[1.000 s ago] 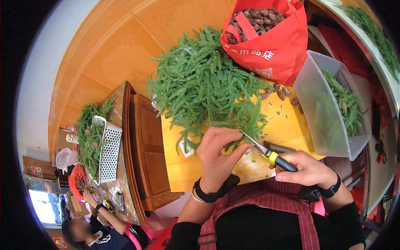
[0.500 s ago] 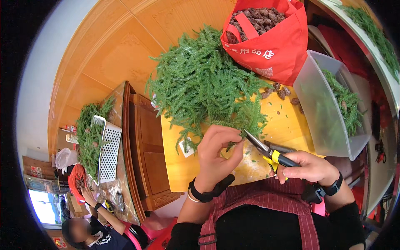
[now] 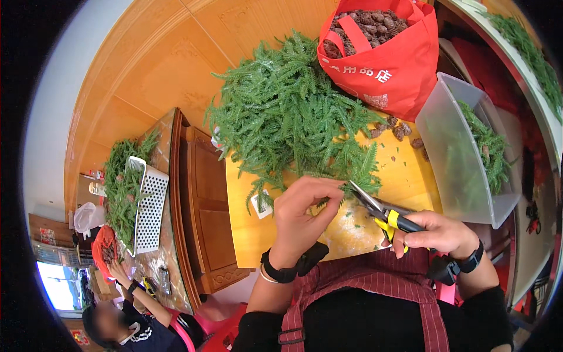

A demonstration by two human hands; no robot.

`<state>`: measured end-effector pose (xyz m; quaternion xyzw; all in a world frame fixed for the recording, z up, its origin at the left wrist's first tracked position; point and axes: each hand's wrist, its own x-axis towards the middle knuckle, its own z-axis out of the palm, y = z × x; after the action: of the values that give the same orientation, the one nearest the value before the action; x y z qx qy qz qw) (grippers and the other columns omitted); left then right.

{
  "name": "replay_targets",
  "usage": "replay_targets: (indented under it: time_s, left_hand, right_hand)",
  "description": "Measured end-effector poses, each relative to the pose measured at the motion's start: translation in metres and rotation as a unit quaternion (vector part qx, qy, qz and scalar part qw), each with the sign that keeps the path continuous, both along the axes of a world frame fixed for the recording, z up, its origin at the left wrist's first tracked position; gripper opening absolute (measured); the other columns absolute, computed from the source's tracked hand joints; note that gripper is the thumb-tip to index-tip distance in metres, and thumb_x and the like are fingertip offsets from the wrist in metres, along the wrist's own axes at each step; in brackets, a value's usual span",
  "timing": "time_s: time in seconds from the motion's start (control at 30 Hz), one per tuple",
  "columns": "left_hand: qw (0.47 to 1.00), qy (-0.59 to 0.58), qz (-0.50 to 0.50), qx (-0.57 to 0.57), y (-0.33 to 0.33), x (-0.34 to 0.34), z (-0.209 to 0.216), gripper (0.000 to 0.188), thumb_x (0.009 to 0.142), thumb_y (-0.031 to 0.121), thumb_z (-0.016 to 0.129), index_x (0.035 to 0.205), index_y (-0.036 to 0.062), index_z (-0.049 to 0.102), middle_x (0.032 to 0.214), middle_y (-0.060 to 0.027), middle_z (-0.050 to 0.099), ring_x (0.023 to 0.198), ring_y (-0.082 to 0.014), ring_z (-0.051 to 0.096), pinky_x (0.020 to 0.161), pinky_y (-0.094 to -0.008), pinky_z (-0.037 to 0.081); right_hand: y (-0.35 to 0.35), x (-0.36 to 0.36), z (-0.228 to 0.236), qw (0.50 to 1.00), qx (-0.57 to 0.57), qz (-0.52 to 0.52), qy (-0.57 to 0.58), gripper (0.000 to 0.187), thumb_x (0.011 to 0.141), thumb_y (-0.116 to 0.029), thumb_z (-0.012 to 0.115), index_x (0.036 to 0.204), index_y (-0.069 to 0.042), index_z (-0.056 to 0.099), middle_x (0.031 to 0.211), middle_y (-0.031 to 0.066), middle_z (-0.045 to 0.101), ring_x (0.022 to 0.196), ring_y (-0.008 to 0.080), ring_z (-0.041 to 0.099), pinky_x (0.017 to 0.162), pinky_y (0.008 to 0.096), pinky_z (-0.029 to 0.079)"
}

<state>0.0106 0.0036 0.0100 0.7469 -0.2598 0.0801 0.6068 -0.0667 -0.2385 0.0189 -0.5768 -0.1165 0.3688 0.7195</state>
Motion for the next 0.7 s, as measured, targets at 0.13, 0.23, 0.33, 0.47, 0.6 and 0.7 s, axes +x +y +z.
replay_targets:
  time_s: [0.13, 0.23, 0.33, 0.47, 0.6, 0.7]
  left_hand:
    - [0.994, -0.101, 0.003, 0.031, -0.0001, 0.0020, 0.0034, 0.017, 0.065, -0.009, 0.065, 0.078, 0.0014, 0.063, 0.082, -0.0110, 0.064, 0.080, -0.0229, 0.063, 0.065, -0.0287, 0.051]
    - [0.985, -0.166, 0.019, 0.047, -0.0013, 0.0022, 0.0017, 0.018, 0.063, -0.009, 0.066, 0.077, 0.0009, 0.063, 0.081, -0.0121, 0.064, 0.081, -0.0259, 0.064, 0.067, -0.0307, 0.052]
    - [0.974, -0.219, 0.030, 0.051, -0.0012, 0.0014, -0.0016, 0.018, 0.062, -0.009, 0.066, 0.077, 0.0001, 0.063, 0.081, -0.0125, 0.063, 0.081, -0.0272, 0.064, 0.068, -0.0313, 0.052]
    - [0.967, -0.244, 0.043, 0.054, -0.0023, 0.0009, -0.0023, 0.019, 0.060, -0.010, 0.066, 0.077, -0.0006, 0.064, 0.081, -0.0127, 0.063, 0.081, -0.0286, 0.063, 0.069, -0.0324, 0.053]
    - [0.966, -0.249, 0.045, 0.051, -0.0028, -0.0001, -0.0007, 0.020, 0.060, -0.009, 0.066, 0.077, -0.0006, 0.064, 0.081, -0.0131, 0.063, 0.082, -0.0291, 0.063, 0.070, -0.0328, 0.053]
    - [0.962, -0.259, 0.058, 0.063, -0.0042, -0.0015, 0.0023, 0.015, 0.061, -0.010, 0.067, 0.072, -0.0005, 0.063, 0.075, -0.0126, 0.063, 0.080, -0.0297, 0.064, 0.069, -0.0327, 0.052]
  right_hand:
    - [-0.0008, 0.0026, 0.0033, 1.000, -0.008, 0.004, 0.018, 0.027, 0.091, -0.022, 0.051, 0.104, 0.001, 0.055, 0.090, 0.0024, 0.059, 0.088, 0.0091, 0.052, 0.082, 0.0242, 0.040]
    - [-0.0018, 0.0027, 0.0060, 1.000, -0.013, 0.008, 0.014, 0.027, 0.091, -0.022, 0.051, 0.104, 0.001, 0.055, 0.090, 0.0027, 0.059, 0.089, 0.0095, 0.052, 0.083, 0.0248, 0.040]
    - [-0.0009, 0.0034, 0.0066, 1.000, -0.012, 0.013, 0.025, 0.027, 0.091, -0.022, 0.051, 0.104, 0.001, 0.055, 0.091, 0.0032, 0.059, 0.089, 0.0099, 0.053, 0.083, 0.0251, 0.039]
    - [-0.0006, 0.0024, 0.0073, 0.999, -0.015, 0.009, 0.035, 0.026, 0.091, -0.022, 0.051, 0.103, 0.000, 0.056, 0.093, 0.0041, 0.060, 0.090, 0.0101, 0.053, 0.083, 0.0248, 0.039]
    - [0.0000, 0.0018, 0.0077, 1.000, -0.015, 0.011, -0.004, 0.025, 0.090, -0.022, 0.052, 0.101, 0.000, 0.057, 0.095, 0.0050, 0.060, 0.091, 0.0104, 0.052, 0.082, 0.0246, 0.039]
    - [-0.0048, -0.0006, 0.0000, 0.998, 0.020, 0.020, 0.048, 0.025, 0.090, -0.022, 0.052, 0.100, -0.001, 0.058, 0.095, 0.0056, 0.060, 0.093, 0.0115, 0.052, 0.084, 0.0251, 0.039]
